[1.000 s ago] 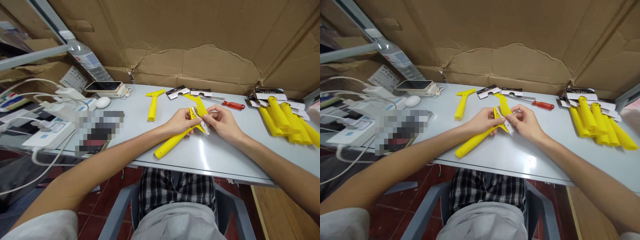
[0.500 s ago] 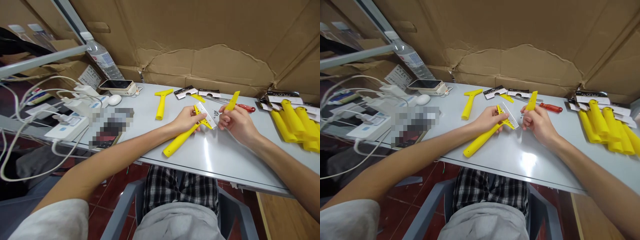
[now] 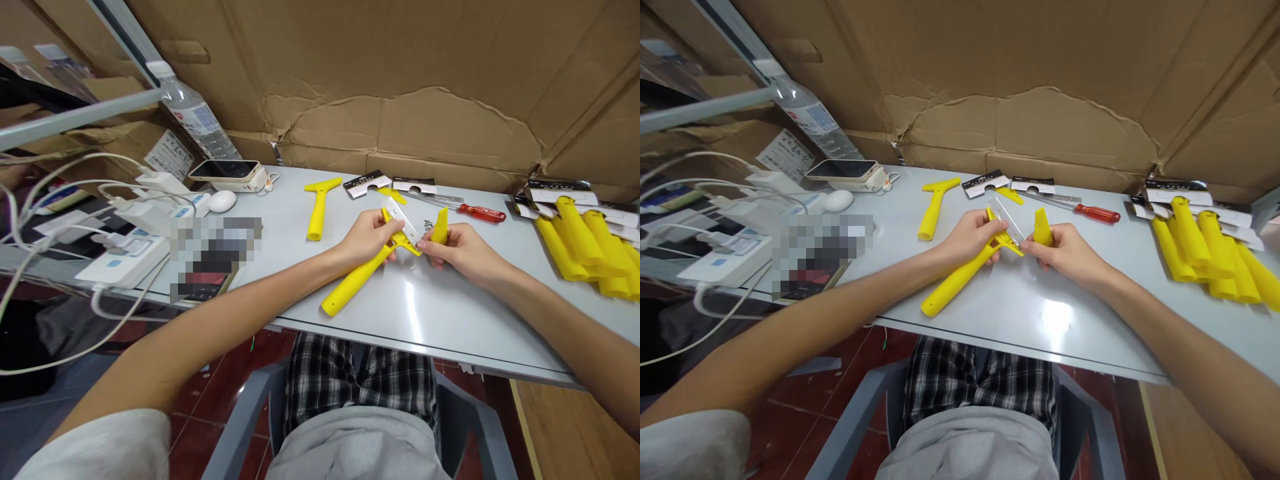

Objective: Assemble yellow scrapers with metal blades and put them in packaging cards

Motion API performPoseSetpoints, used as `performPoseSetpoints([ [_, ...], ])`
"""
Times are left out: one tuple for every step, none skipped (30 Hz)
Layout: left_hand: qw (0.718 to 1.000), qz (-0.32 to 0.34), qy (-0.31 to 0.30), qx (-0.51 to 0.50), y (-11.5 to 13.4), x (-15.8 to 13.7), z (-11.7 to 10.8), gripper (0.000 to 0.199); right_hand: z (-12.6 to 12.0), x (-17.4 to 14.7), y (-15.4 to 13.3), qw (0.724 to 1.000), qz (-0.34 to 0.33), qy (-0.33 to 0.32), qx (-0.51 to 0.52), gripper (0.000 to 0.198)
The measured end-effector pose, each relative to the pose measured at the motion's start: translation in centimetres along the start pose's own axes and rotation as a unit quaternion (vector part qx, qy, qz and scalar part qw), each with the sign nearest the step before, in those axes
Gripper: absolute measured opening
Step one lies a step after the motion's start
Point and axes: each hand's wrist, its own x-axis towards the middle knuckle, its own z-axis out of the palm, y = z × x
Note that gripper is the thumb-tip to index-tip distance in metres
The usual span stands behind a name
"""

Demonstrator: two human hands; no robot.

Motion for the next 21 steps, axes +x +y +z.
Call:
performPoseSetpoints([
  [1.000,0.001,-0.003,0.004,-0.03,0.02,-0.01,0.020,0.02,-0.01,-0.03,1.000,0.003,0.000,0.001,0.067],
  [1.000,0.004,-0.004,0.007,-0.09,0.05,-0.03,0.019,0.05,-0.02,-0.05,1.000,0.007,-0.001,0.003,0.066],
  [1.000,0.008,-0.005,0.010,-0.15,0.09,-0.06,0.018,0.07,-0.02,-0.08,1.000,0.012,-0.003,0.007,0.066],
  [1.000,0.012,-0.004,0.012,-0.22,0.12,-0.10,0.017,0.10,-0.02,-0.11,1.000,0.017,-0.007,0.010,0.066],
  [1.000,0.016,-0.005,0.013,-0.28,0.15,-0.13,0.016,0.12,-0.02,-0.16,1.000,0.021,-0.010,0.012,0.067],
  [1.000,0.019,-0.006,0.014,-0.34,0.17,-0.16,0.015,0.14,-0.02,-0.20,1.000,0.025,-0.013,0.012,0.066],
  [1.000,0.022,-0.007,0.014,-0.39,0.18,-0.18,0.014,0.15,-0.02,-0.22,0.999,0.026,-0.016,0.010,0.066],
  [1.000,0.025,-0.007,0.015,-0.44,0.19,-0.19,0.013,0.16,0.00,-0.21,0.999,0.026,-0.017,0.008,0.066],
  [0.999,0.028,-0.007,0.017,-0.50,0.19,-0.20,0.012,0.17,0.01,-0.17,1.000,0.025,-0.017,0.006,0.066],
  [0.999,0.033,-0.007,0.021,-0.56,0.20,-0.20,0.011,0.18,0.04,-0.07,1.000,0.025,-0.017,0.004,0.066],
  [0.999,0.036,-0.008,0.024,-0.64,0.22,-0.20,0.011,0.18,0.07,0.07,1.000,0.023,-0.017,0.002,0.066],
  [0.999,0.039,-0.009,0.027,-0.72,0.24,-0.20,0.011,0.19,0.10,0.23,1.000,0.020,-0.018,0.000,0.065],
  [0.999,0.040,-0.011,0.030,-0.81,0.27,-0.20,0.013,0.20,0.13,0.40,1.000,0.016,-0.020,-0.004,0.064],
  [0.999,0.039,-0.014,0.031,-0.89,0.31,-0.22,0.014,0.22,0.14,0.56,1.000,0.011,-0.023,-0.008,0.063],
  [0.999,0.039,-0.015,0.031,-0.94,0.34,-0.25,0.015,0.25,0.14,0.68,1.000,0.006,-0.024,-0.011,0.062],
  [0.999,0.039,-0.015,0.030,-0.95,0.36,-0.28,0.016,0.28,0.13,0.74,1.000,0.001,-0.024,-0.014,0.061],
  [0.999,0.040,-0.011,0.028,-0.92,0.37,-0.31,0.017,0.33,0.10,0.74,1.000,-0.003,-0.021,-0.014,0.061],
  [0.999,0.042,-0.006,0.027,-0.86,0.36,-0.34,0.018,0.39,0.06,0.68,1.000,-0.006,-0.016,-0.012,0.061],
  [0.999,0.043,0.000,0.025,-0.77,0.34,-0.36,0.018,0.44,0.00,0.58,1.000,-0.008,-0.010,-0.008,0.062],
  [0.999,0.042,0.004,0.023,-0.67,0.30,-0.37,0.019,0.50,-0.05,0.46,1.000,-0.010,-0.003,-0.001,0.063],
  [0.999,0.041,0.006,0.021,-0.58,0.25,-0.36,0.019,0.54,-0.11,0.34,1.000,-0.012,0.001,0.005,0.064],
])
